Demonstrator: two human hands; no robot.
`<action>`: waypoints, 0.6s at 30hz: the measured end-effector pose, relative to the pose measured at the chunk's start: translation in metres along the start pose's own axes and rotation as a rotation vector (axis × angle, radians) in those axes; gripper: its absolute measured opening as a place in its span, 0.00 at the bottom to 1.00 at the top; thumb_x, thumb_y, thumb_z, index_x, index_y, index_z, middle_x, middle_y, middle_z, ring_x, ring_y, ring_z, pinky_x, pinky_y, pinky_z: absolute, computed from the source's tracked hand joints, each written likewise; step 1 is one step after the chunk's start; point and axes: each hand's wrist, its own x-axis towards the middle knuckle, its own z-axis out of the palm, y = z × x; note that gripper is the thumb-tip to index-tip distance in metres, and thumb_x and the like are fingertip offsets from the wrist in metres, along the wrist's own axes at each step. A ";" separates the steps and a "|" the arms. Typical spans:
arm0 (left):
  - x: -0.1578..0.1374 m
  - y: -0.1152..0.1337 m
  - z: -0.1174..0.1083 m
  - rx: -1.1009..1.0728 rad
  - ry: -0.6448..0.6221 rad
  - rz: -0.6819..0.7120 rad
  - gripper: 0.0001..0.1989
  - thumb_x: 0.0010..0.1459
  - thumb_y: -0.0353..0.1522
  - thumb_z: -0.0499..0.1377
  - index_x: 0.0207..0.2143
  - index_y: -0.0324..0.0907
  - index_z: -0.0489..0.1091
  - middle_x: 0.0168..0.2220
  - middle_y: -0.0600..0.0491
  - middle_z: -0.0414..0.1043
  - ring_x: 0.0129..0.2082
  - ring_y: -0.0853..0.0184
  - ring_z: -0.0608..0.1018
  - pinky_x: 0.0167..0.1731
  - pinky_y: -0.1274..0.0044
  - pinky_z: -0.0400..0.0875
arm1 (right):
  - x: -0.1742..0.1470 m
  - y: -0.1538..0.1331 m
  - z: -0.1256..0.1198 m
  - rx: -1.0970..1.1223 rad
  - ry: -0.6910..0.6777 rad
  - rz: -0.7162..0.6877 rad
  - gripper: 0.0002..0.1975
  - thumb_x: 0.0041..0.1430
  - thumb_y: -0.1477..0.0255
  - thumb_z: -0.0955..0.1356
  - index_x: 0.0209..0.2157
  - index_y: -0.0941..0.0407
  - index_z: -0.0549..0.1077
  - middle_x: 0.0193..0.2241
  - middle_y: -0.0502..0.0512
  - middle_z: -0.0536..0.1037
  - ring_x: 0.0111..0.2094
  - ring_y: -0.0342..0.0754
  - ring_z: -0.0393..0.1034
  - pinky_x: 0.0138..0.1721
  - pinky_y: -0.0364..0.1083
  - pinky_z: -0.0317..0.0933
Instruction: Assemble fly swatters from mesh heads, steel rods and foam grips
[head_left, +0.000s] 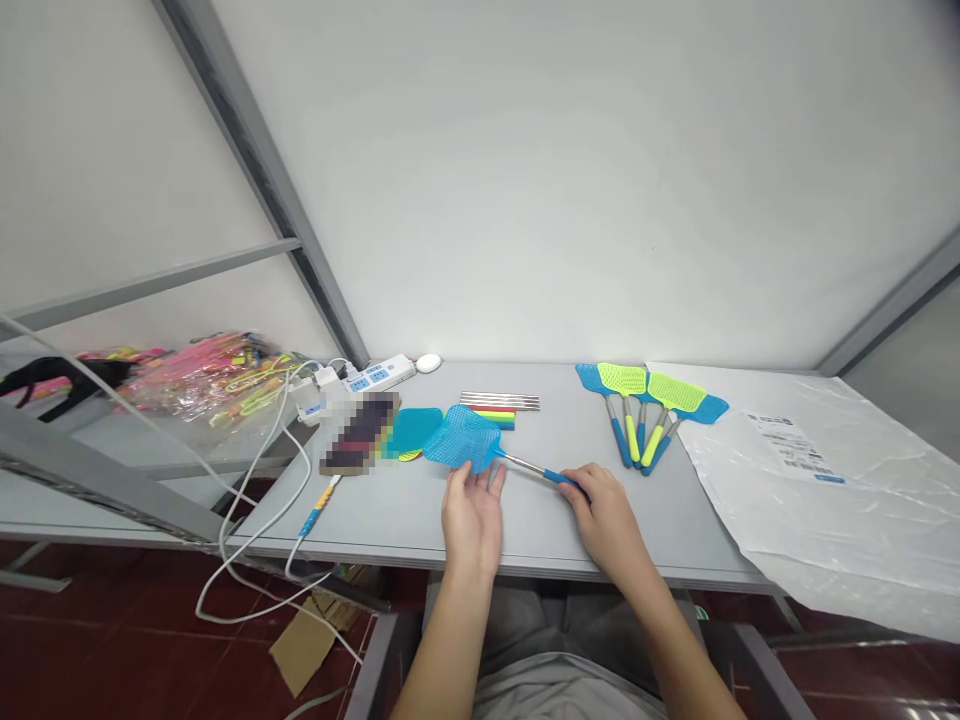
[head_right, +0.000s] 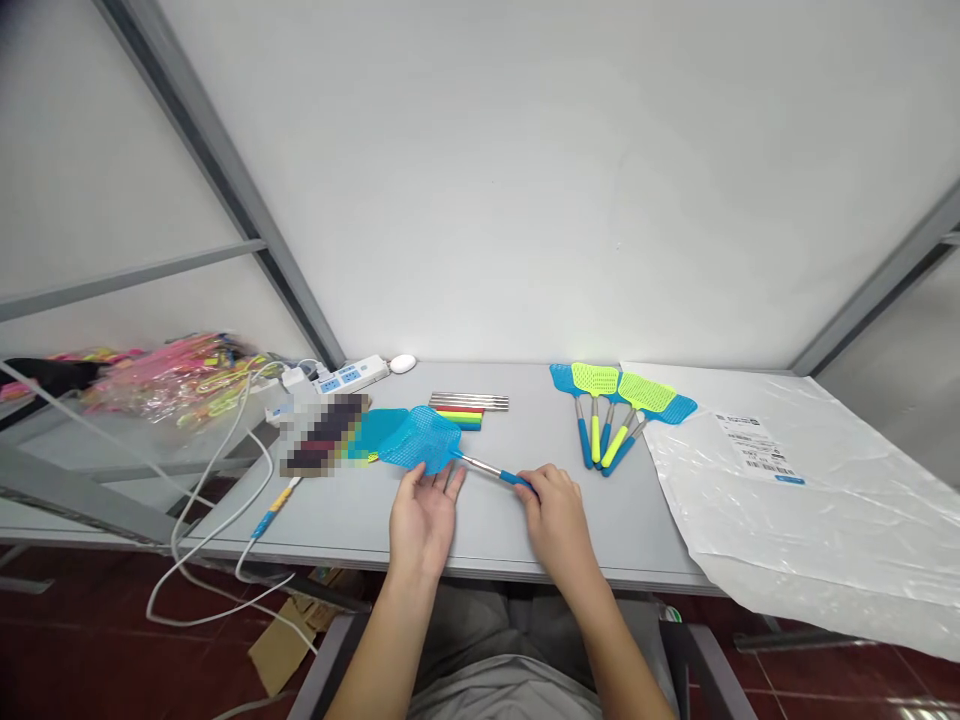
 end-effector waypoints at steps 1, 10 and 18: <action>0.001 0.000 0.001 0.006 -0.009 -0.020 0.06 0.54 0.28 0.60 0.36 0.42 0.72 0.43 0.48 0.76 0.43 0.64 0.77 0.49 0.64 0.70 | -0.001 -0.001 -0.001 0.009 -0.015 -0.009 0.12 0.67 0.68 0.62 0.42 0.55 0.75 0.37 0.57 0.76 0.41 0.53 0.69 0.44 0.51 0.59; -0.009 -0.006 0.000 0.363 -0.275 0.045 0.17 0.59 0.41 0.61 0.46 0.41 0.75 0.54 0.43 0.72 0.52 0.61 0.74 0.46 0.72 0.68 | -0.003 -0.009 -0.007 0.103 -0.055 -0.064 0.12 0.66 0.66 0.63 0.44 0.55 0.74 0.38 0.56 0.78 0.41 0.50 0.72 0.42 0.48 0.61; -0.021 -0.003 0.003 0.531 -0.467 -0.025 0.16 0.63 0.41 0.56 0.45 0.39 0.75 0.51 0.41 0.74 0.48 0.60 0.74 0.43 0.72 0.69 | -0.013 -0.021 -0.014 0.024 -0.020 -0.112 0.12 0.68 0.66 0.61 0.43 0.55 0.73 0.38 0.55 0.79 0.38 0.50 0.71 0.40 0.47 0.60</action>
